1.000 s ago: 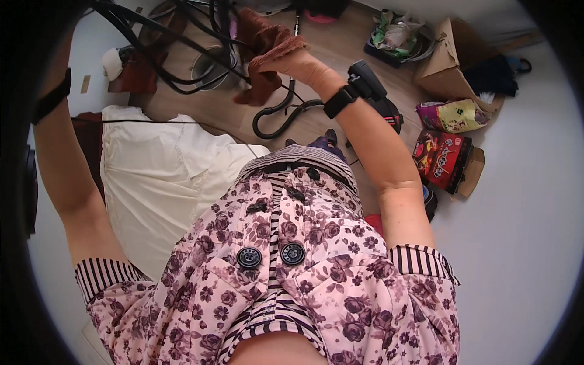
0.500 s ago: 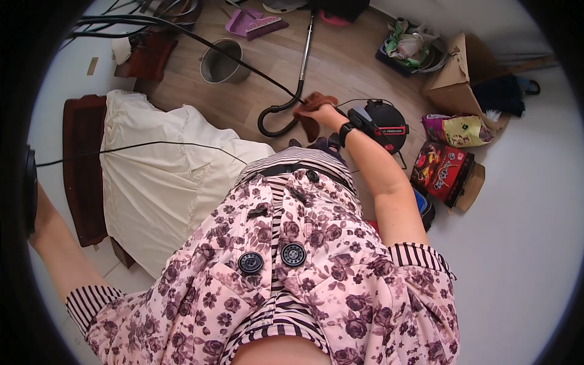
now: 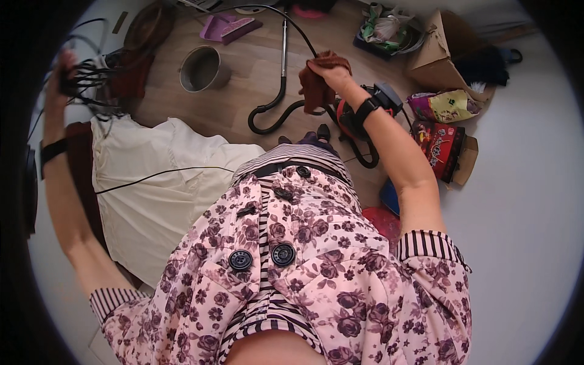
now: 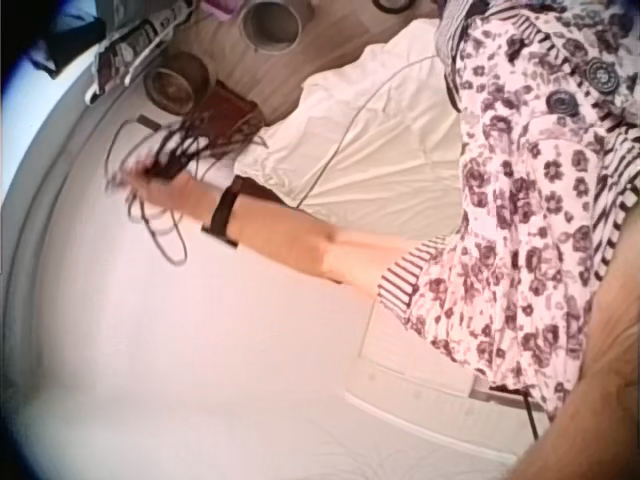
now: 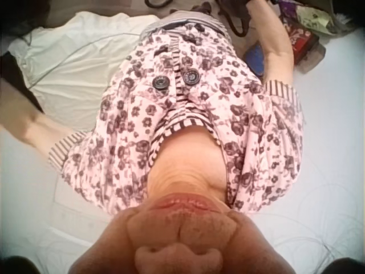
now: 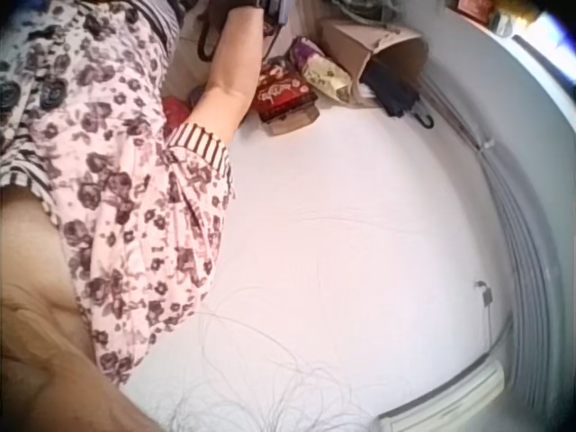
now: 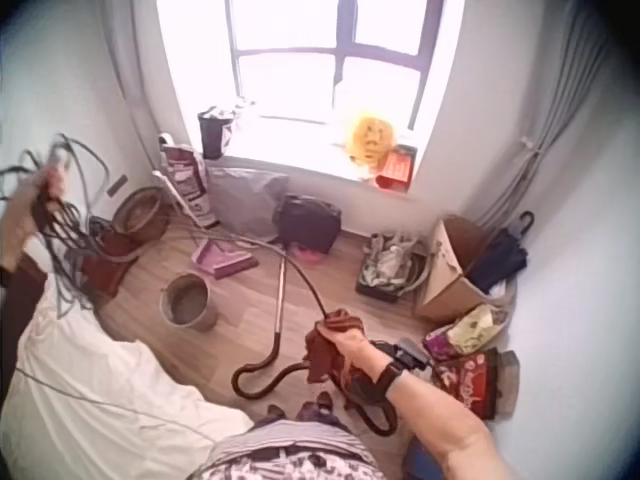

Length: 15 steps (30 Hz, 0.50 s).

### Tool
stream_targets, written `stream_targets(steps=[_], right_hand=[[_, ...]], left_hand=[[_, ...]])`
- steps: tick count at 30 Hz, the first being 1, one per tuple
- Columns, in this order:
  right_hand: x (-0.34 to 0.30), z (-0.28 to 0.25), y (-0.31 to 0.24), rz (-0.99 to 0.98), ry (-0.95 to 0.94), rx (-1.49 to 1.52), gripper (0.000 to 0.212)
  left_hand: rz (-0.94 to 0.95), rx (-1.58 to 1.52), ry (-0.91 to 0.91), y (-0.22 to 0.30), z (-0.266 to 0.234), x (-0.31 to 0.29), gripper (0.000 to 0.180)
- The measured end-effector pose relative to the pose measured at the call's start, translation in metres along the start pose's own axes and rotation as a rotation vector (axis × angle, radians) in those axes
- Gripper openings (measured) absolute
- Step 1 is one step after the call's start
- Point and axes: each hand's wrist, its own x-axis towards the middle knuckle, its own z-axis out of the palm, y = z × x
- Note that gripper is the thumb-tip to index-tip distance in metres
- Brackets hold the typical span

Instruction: The person organizes the power cord, removes and wipes the brush head with a cloth, and attaches a different nozzle to the vacuum cleaner hose.

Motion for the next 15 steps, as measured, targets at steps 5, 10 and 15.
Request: stream_targets(steps=[5,10,15], right_hand=[[-0.008,-0.010,-0.090,-0.222,0.053,-0.083,0.030],[0.006,0.011,-0.151,-0.395,-0.153,-0.270,0.032],[-0.007,0.047,-0.224,-0.525,-0.290,-0.130,0.017]], left_hand=[[-0.145,0.101,0.151,-0.147,0.165,0.040,0.032],[-0.254,-0.170,-0.044,-0.213,0.232,0.049,0.046],[-0.177,-0.386,-0.028,-0.165,0.300,0.075,0.031]])
